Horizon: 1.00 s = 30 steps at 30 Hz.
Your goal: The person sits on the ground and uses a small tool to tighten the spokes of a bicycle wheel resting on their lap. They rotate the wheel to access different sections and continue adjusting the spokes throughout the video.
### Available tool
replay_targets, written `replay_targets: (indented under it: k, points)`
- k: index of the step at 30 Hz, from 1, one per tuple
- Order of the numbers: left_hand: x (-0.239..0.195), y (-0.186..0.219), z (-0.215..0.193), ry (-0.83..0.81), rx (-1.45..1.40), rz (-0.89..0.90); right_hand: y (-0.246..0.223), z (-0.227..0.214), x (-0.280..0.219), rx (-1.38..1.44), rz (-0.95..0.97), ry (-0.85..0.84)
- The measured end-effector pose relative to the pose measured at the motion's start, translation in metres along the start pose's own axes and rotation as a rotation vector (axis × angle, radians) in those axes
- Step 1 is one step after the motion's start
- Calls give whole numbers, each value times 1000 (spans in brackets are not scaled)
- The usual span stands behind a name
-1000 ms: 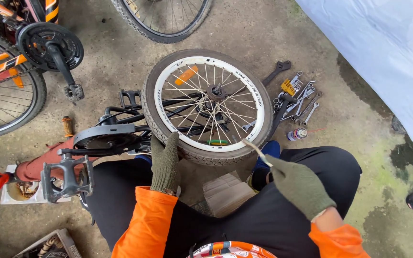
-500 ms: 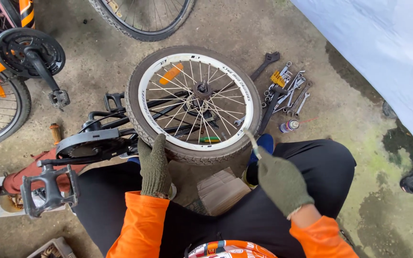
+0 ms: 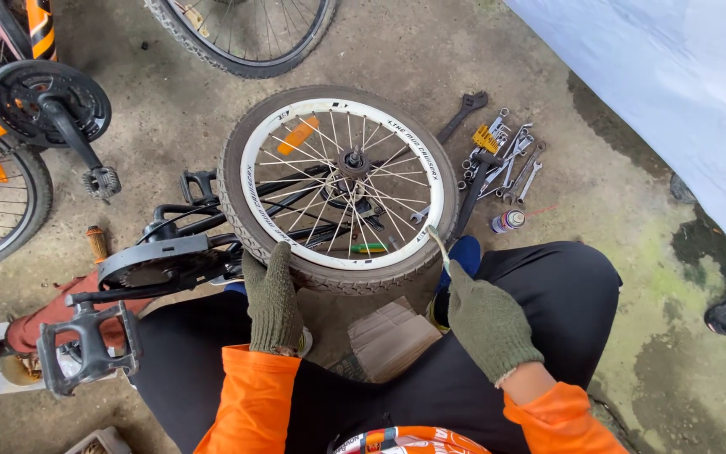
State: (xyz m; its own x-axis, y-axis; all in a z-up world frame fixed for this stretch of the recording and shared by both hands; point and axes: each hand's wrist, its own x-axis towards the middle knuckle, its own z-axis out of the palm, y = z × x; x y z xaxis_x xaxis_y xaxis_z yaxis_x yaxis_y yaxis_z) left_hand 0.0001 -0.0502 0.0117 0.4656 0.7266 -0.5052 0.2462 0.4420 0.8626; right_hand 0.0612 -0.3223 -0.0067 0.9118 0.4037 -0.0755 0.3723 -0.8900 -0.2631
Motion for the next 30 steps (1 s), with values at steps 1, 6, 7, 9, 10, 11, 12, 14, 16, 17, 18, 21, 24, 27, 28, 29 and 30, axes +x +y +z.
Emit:
replay_targets:
  k: [1, 6, 7, 9, 10, 11, 12, 14, 16, 17, 18, 21, 24, 27, 28, 29, 30]
  points:
    - [2, -4, -2, -4, 5, 15, 10, 16, 1, -333, -26, -11]
    - [6, -10, 1, 1, -34, 27, 65, 70, 70, -524, -312, 366]
    - [7, -12, 0, 0, -39, 50, 74, 79, 88, -596, -321, 193]
    - [22, -25, 9, 140, 214, -12, 21, 12, 94, -451, -237, 57]
    - [31, -31, 14, 280, 465, -74, -5, -22, 97, -309, -152, -80]
    - [39, -39, 11, 279, 464, -73, 17, 12, 119, -310, -153, -78]
    - [47, -47, 8, 255, 481, -75, 40, 45, 142, -505, -161, -62]
    - [56, -56, 2, 239, 498, -77, 60, 84, 173, -695, -175, -45]
    - [57, -59, 0, 220, 486, -91, 60, 91, 188, -674, -217, -64]
    - [49, -46, 1, 223, 487, -92, 51, 88, 194, -672, -220, -66]
    - [41, -33, 3, 194, 501, -125, 42, 86, 200, -464, -98, -122]
    - [25, -11, 8, 151, 515, -179, 13, 74, 219, -178, 85, -212]
    - [18, -13, 1, 76, 359, -72, 6, 88, 250, -50, 175, -249]
    - [23, -12, 1, 74, 341, -89, -27, 58, 251, -15, 140, -186]
    - [27, -10, 4, 127, 478, -237, -43, 39, 245, -30, 80, -120]
    - [22, -9, 1, 134, 475, -241, -42, 44, 252, -31, 74, -125]
    - [17, -8, -1, 73, 378, -107, -41, 49, 259, 1, 37, -70]
